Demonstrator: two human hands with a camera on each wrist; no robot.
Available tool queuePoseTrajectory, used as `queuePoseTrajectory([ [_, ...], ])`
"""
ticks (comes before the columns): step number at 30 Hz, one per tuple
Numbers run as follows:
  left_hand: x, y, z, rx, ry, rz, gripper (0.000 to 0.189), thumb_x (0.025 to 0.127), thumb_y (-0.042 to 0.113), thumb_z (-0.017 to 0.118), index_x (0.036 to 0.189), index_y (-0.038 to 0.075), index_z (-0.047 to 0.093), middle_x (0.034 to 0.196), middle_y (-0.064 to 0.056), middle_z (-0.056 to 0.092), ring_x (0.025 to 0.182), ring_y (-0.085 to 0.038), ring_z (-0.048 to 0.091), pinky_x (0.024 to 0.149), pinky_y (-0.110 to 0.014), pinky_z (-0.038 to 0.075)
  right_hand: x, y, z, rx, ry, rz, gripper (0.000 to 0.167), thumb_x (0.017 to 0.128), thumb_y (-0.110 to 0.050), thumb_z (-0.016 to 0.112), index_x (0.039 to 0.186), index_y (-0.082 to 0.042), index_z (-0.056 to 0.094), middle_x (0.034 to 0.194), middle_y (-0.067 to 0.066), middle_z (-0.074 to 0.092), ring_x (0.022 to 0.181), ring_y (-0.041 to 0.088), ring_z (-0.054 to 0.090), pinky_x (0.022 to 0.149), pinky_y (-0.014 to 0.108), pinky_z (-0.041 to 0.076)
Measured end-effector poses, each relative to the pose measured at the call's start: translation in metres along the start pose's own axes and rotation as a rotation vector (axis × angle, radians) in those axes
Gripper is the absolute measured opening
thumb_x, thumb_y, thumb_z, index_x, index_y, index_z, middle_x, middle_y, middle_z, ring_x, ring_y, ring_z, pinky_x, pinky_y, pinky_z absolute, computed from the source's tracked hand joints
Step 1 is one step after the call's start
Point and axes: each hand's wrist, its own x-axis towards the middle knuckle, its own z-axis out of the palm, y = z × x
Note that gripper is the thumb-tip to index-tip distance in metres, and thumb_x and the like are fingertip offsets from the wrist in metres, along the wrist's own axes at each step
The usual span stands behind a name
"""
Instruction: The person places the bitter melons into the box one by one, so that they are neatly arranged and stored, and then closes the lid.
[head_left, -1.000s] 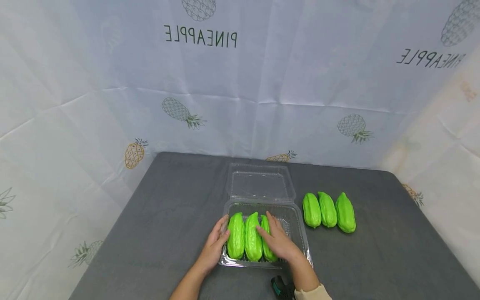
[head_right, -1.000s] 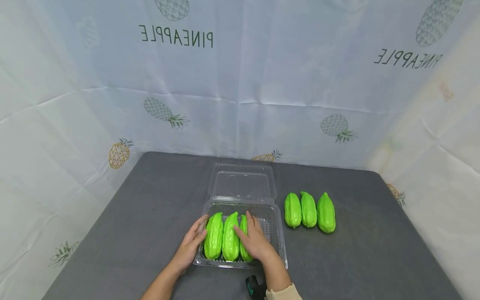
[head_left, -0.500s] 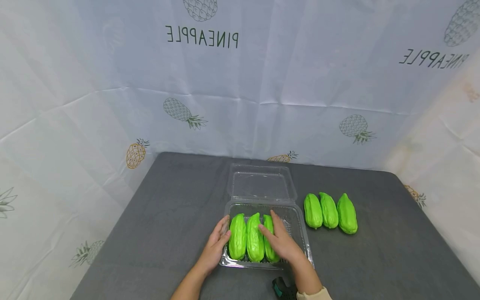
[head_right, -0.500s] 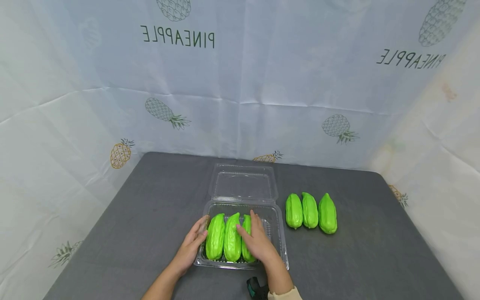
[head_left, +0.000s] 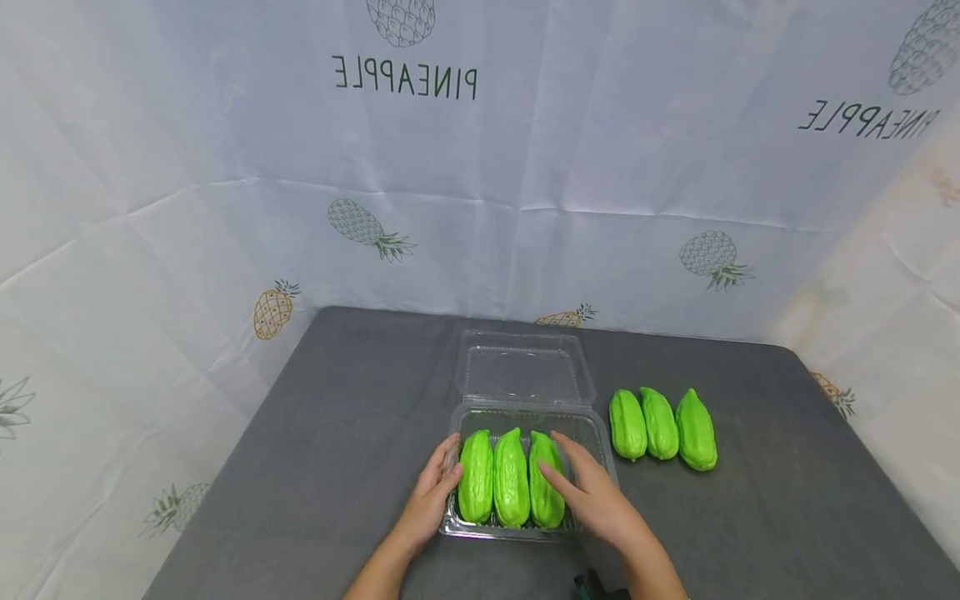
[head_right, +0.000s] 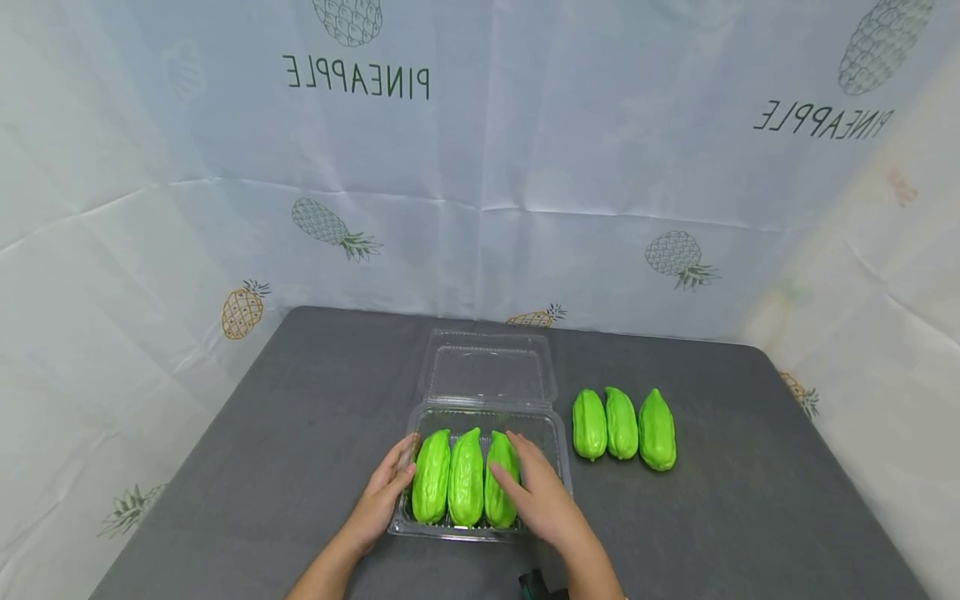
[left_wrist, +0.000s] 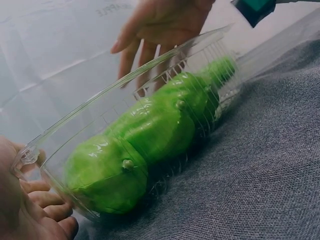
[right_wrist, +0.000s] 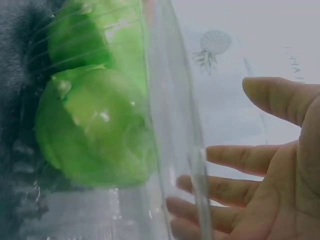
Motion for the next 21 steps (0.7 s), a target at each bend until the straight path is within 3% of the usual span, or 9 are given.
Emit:
queuePoseTrajectory([
  [6, -0.001, 0.0, 0.001, 0.003, 0.002, -0.005, 0.057, 0.1, 0.019, 0.039, 0.144, -0.009, 0.016, 0.151, -0.029, 0.015, 0.141, -0.041, 0.011, 0.099, -0.001, 0.019, -0.011, 0.006, -0.008, 0.008, 0.043, -0.033, 0.055, 0.097, -0.033, 0.049, 0.142, -0.004, 0.036, 0.146, 0.021, 0.036, 0.135, 0.044, 0.031, 0.102, 0.061, 0.033],
  [14, 0.0, -0.002, 0.001, -0.004, 0.005, 0.002, 0.056, 0.1, 0.017, 0.039, 0.143, -0.01, 0.016, 0.15, -0.031, 0.015, 0.141, -0.042, 0.011, 0.099, -0.001, 0.02, -0.013, 0.024, -0.021, -0.008, 0.221, -0.169, 0.044, 0.099, -0.024, 0.046, 0.138, -0.004, 0.043, 0.146, 0.02, 0.037, 0.134, 0.043, 0.032, 0.099, 0.063, 0.035],
  [21, 0.0, -0.001, 0.001, 0.004, 0.01, 0.002, 0.056, 0.1, 0.017, 0.04, 0.143, -0.01, 0.017, 0.151, -0.03, 0.016, 0.141, -0.041, 0.011, 0.099, -0.001, 0.019, -0.005, 0.047, -0.035, -0.02, 0.357, -0.184, 0.043, 0.096, -0.016, 0.053, 0.135, -0.002, 0.045, 0.146, 0.023, 0.035, 0.132, 0.047, 0.031, 0.094, 0.066, 0.036],
])
